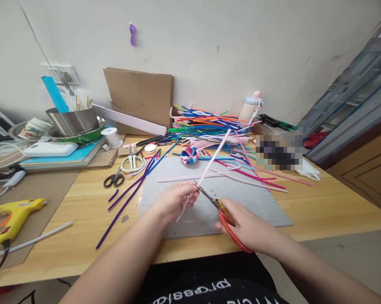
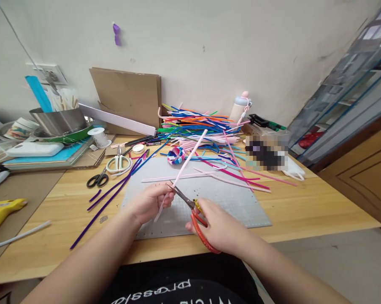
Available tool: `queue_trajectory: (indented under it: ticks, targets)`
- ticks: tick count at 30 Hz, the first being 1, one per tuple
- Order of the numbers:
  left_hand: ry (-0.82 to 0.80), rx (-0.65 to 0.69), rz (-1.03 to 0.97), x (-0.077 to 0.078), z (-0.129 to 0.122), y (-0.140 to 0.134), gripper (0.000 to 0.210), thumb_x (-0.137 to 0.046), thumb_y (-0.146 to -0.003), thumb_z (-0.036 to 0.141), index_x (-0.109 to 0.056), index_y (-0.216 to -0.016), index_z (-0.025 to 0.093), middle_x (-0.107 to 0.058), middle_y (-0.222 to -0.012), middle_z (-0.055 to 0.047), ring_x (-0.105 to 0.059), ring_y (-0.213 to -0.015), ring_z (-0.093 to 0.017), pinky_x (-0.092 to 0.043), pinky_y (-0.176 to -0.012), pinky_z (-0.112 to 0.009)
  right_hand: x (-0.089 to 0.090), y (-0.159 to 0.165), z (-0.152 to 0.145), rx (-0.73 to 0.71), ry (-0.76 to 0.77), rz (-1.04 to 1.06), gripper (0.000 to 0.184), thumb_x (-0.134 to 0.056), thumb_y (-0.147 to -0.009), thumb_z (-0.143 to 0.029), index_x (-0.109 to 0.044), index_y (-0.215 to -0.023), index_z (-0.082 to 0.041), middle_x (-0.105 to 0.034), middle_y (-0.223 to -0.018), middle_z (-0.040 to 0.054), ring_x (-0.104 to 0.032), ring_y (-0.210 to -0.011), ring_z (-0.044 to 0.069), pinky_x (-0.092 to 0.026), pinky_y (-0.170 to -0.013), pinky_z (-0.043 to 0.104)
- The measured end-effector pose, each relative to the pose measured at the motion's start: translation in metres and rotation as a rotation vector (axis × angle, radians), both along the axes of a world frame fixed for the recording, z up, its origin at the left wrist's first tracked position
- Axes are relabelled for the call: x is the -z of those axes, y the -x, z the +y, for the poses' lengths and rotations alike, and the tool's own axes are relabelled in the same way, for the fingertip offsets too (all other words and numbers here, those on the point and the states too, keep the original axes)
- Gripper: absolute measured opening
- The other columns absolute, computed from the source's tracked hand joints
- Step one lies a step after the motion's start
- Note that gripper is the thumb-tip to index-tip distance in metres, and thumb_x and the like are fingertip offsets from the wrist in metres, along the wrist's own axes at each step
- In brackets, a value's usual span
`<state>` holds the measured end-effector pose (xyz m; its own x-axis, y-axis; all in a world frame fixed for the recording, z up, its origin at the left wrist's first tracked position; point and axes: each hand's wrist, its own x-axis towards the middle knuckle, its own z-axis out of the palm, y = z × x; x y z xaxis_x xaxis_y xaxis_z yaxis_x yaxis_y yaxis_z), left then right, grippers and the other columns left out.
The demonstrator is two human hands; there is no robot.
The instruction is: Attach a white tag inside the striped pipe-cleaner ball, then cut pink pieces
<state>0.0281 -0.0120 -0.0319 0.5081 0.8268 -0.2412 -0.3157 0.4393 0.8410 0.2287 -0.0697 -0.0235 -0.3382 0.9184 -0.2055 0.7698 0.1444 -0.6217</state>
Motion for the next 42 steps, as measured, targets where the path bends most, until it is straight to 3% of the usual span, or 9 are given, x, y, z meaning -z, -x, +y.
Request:
queue_trajectory:
  ticks: [8, 17, 26, 38, 42]
  targets:
    - [-0.133, -0.068, 0.162, 0.006, -0.002, -0.007, 0.014, -0.06, -0.067, 0.022, -0.053, -0.057, 0.015, -0.049, -0.05, 0.004, -0.033, -0.043, -0.005, -0.021, -0.047, -0.023, -0.001, 0.011, -0.004, 0.031, 0.003, -0.079, 0.034, -0.054, -0.081, -0.053, -0.046, -0.076, -0.02, -0.06, -0.076, 0.0021, -0.053, -0.068, 0.018, -0.035, -0.061, 0.028]
    - [-0.092, -0.089, 0.32, 0.014, -0.002, -0.011, 0.012, -0.058, -0.061, 0.021, -0.05, -0.054, 0.017, -0.05, -0.048, 0.004, -0.036, -0.042, -0.006, -0.024, -0.045, -0.022, 0.007, 0.013, -0.006, 0.03, 0.059, -0.094, 0.043, -0.043, -0.085, -0.059, -0.045, -0.07, -0.019, -0.061, -0.07, 0.0032, -0.054, -0.063, 0.018, -0.033, -0.057, 0.027]
    - [-0.051, -0.082, 0.333, 0.022, 0.001, -0.012, 0.012, -0.056, -0.061, 0.022, -0.049, -0.052, 0.017, -0.048, -0.047, 0.003, -0.037, -0.04, -0.007, -0.024, -0.042, -0.022, 0.005, 0.015, -0.004, 0.026, 0.106, -0.042, 0.04, -0.041, -0.088, -0.052, -0.051, -0.069, -0.019, -0.063, -0.067, 0.0024, -0.055, -0.061, 0.018, -0.035, -0.055, 0.027]
    - [-0.011, -0.089, 0.325, 0.024, 0.004, -0.011, 0.013, -0.057, -0.06, 0.022, -0.048, -0.052, 0.017, -0.047, -0.047, 0.004, -0.035, -0.039, -0.006, -0.022, -0.042, -0.023, 0.005, 0.014, 0.001, 0.013, 0.156, -0.046, 0.047, -0.037, -0.087, -0.06, -0.05, -0.068, -0.019, -0.064, -0.067, 0.0027, -0.055, -0.06, 0.018, -0.036, -0.055, 0.028]
    - [-0.011, -0.094, 0.314, 0.023, 0.004, -0.012, 0.013, -0.057, -0.06, 0.022, -0.048, -0.052, 0.017, -0.047, -0.047, 0.004, -0.035, -0.039, -0.006, -0.022, -0.042, -0.022, 0.003, 0.014, 0.002, -0.023, 0.102, -0.075, 0.049, -0.033, -0.088, -0.061, -0.051, -0.069, -0.019, -0.065, -0.072, 0.0048, -0.059, -0.065, 0.021, -0.037, -0.059, 0.029]
